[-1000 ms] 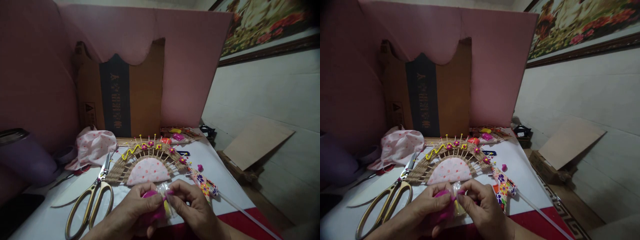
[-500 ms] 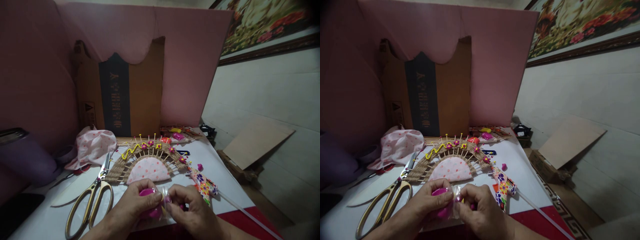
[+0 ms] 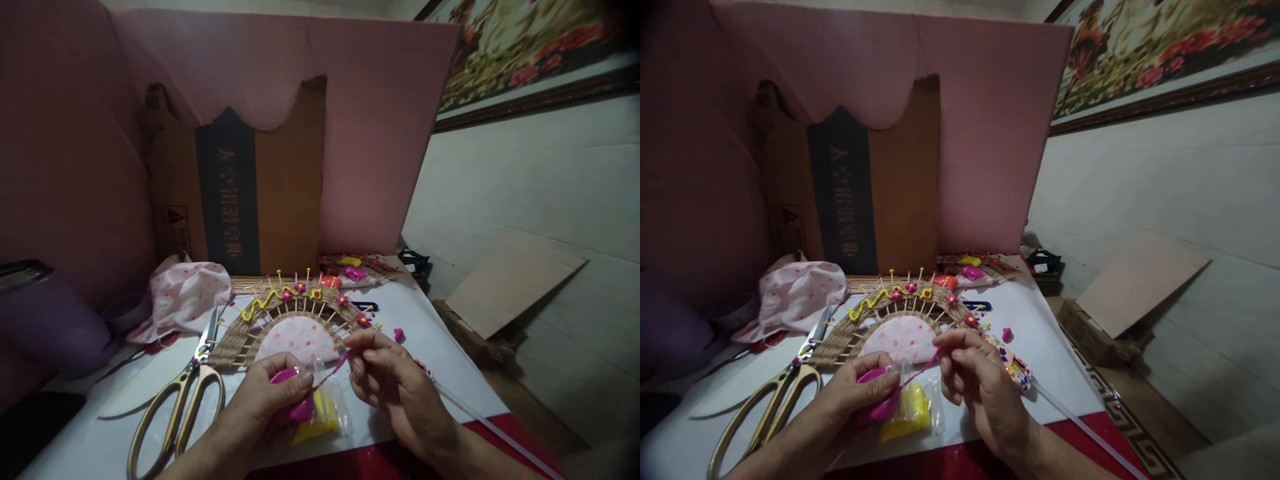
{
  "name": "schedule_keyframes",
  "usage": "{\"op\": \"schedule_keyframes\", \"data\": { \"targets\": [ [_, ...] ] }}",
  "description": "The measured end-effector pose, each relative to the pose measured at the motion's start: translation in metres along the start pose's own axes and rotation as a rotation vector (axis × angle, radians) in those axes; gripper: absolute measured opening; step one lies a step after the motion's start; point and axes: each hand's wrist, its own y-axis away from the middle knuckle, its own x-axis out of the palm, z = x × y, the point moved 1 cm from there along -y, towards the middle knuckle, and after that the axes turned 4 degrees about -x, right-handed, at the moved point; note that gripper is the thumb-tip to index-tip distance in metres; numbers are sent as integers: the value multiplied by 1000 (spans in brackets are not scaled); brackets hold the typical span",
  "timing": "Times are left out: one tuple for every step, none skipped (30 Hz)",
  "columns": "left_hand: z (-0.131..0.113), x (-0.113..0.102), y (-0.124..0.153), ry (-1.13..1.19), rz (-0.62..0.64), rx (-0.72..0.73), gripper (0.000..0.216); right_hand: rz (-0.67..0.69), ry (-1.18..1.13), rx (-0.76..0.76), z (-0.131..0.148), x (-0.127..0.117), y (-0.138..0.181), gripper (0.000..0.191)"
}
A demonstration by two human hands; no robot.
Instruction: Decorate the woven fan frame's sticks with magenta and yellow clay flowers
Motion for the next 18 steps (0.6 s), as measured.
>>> {"op": "schedule_keyframes", "data": {
  "targets": [
    [0, 0, 0, 3, 4, 7, 36, 6, 32, 9, 0, 0, 0, 14],
    [0, 0, 0, 6, 8, 15, 36, 23, 63, 25, -1, 0, 0, 15],
    [1, 1, -1, 9, 7, 23, 36, 46, 100, 37, -1, 0, 1, 15],
    [1, 1, -1, 12, 4, 28, 36, 65, 151, 36, -1, 0, 1, 16],
    [1, 1, -1, 10, 2, 29, 36, 72, 220, 15, -2, -1, 1, 20],
    [1, 1, -1, 4, 0, 28, 36, 70, 303, -24, -2, -1, 2, 25],
    [0, 0, 0, -4, -1, 26, 36, 64, 394, -66, -2, -1, 2, 29],
    [0, 0, 0, -12, -2, 21, 35, 60, 478, -95, -2, -2, 2, 30],
    [0, 0, 0, -18, 0, 20, 35, 66, 543, -103, -3, -2, 2, 28],
    [0, 0, 0, -25, -1, 23, 35, 83, 585, -88, -3, -2, 2, 26],
    [0, 0, 0, -31, -3, 31, 36, 111, 604, -56, -4, -2, 3, 26],
    [-1, 0, 0, -37, -9, 42, 36, 142, 609, -9, -5, -1, 3, 28],
    [-1, 0, 0, -42, -16, 56, 37, 170, 611, 31, -6, -1, 3, 30],
    [-1, 0, -1, -47, -26, 72, 38, 191, 627, 50, -6, 0, 3, 31],
    [-1, 0, -1, -50, -36, 86, 38, 206, 663, 46, -6, 0, 4, 32],
    [-1, -1, -2, -52, -44, 97, 39, 210, 713, 25, -6, 0, 4, 32],
    [-1, -1, -2, -51, -50, 107, 39, 205, 768, -10, -6, 0, 4, 32],
    [-1, -1, -2, -52, -52, 110, 39, 189, 804, -44, -5, 0, 3, 33]
  ]
}}
